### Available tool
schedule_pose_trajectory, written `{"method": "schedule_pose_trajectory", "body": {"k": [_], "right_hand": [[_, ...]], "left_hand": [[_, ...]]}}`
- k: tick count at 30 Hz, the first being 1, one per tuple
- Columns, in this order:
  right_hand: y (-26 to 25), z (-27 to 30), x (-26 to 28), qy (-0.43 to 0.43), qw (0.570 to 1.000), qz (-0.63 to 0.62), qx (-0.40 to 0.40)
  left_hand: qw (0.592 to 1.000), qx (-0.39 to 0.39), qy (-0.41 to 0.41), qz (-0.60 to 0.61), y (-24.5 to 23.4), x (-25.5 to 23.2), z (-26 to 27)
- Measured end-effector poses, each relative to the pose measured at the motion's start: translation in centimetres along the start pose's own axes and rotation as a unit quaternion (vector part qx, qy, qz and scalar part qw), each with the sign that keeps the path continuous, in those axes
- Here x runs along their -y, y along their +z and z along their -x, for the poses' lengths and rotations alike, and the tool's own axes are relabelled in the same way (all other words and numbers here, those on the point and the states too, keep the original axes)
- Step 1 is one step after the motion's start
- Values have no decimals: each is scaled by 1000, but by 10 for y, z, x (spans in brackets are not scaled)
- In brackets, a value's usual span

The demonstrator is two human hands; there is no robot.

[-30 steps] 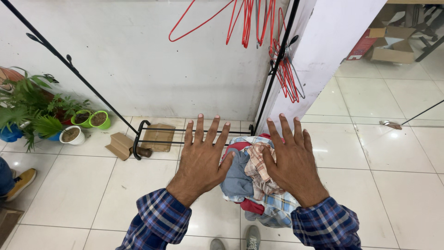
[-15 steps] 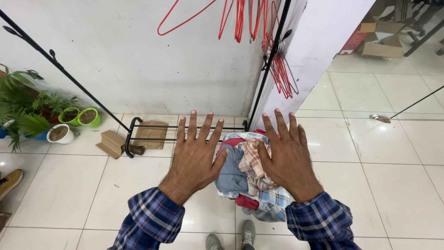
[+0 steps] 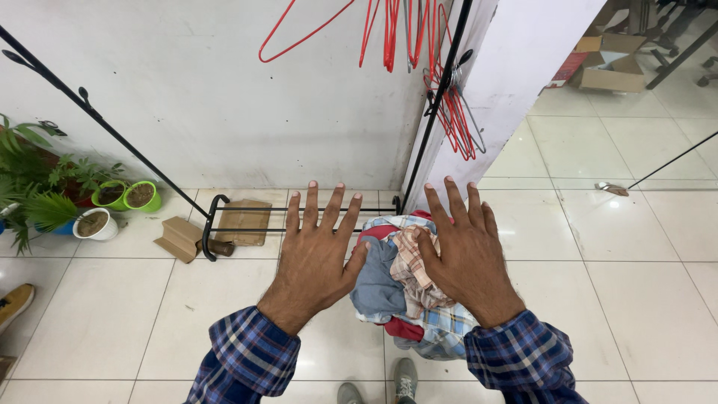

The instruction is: The person takes a plaid shirt from a pile, places it on a red hanger, hangs it on a clothing rack, and buttons it from top to bottom. Then they take a gray shirt, place it on a hanger, hang it on the rack, and begin buttoning it.

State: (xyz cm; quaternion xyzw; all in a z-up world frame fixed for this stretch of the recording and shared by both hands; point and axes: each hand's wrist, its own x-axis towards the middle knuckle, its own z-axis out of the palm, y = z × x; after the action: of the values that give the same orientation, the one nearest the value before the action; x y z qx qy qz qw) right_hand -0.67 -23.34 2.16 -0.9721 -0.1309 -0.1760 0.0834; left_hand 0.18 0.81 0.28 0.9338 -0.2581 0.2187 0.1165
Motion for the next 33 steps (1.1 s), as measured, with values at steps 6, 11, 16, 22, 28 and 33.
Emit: {"method": "schedule_pose_trajectory", "body": {"k": [6,11,16,22,28,33], "right_hand": [[10,-4,-2,21,1000,-12,10],[63,-1,-40,89,991,-84,50],[204,2,-122,248,916,-279,145],[396,48,-187,275,913,-226,200],[473,75,-189,245,933,-48,259],[489,60,-191,248,924,-68,284]], "left_hand": [[999,-15,-18,27,-2,4,-2],[975,-106,-95,172,6,7,1],[843,-26,-295,449,49,19,12],[751,85,-421,502,123,39,70],[682,159,-560,443,197,45,141],[628,227,-622,409,221,46,152]]}}
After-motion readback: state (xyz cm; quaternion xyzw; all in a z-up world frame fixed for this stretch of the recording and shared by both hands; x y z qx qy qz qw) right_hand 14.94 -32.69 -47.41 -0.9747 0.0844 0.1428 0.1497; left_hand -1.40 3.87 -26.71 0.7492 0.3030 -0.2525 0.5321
